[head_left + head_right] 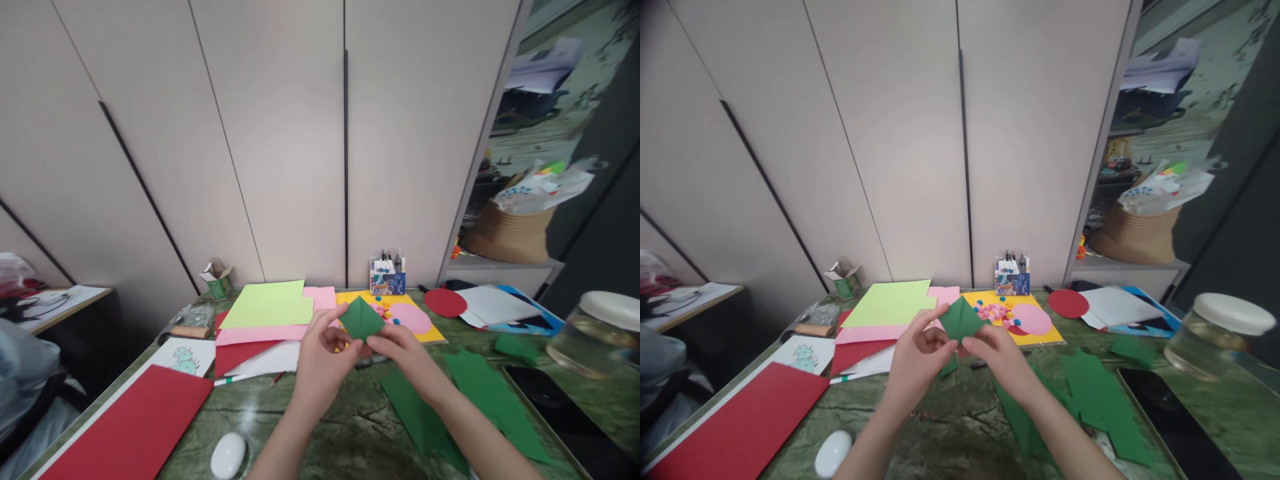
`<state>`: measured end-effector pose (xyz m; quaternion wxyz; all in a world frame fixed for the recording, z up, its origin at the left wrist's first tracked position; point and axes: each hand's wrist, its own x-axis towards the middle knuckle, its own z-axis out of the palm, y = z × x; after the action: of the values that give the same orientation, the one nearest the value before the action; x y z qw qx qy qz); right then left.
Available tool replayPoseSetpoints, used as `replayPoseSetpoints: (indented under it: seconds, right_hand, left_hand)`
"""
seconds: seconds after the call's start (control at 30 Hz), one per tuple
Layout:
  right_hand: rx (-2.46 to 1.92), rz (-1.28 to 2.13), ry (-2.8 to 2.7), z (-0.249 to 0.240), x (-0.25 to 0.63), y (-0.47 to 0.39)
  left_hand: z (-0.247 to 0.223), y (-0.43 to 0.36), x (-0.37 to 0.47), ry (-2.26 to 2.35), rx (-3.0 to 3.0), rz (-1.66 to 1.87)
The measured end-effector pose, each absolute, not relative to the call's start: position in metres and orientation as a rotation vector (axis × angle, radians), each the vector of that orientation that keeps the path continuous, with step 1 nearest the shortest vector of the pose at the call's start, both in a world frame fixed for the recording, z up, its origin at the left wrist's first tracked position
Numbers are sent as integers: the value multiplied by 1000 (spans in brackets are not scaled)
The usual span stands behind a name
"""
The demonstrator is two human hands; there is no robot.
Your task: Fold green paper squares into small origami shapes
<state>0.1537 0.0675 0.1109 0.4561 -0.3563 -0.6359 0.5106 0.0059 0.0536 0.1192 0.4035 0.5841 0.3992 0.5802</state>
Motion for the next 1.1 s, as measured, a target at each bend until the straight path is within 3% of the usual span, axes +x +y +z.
replayPoseSetpoints:
  seconds: [0.63, 1.1]
  right_hand:
    - [-933, 1197, -1416, 109, 156, 73]
    - [-918, 1130, -1497, 112, 155, 70]
  left_hand:
    - [123, 46, 4, 974, 1768, 1288]
    - [117, 49, 8, 963, 1621, 1320]
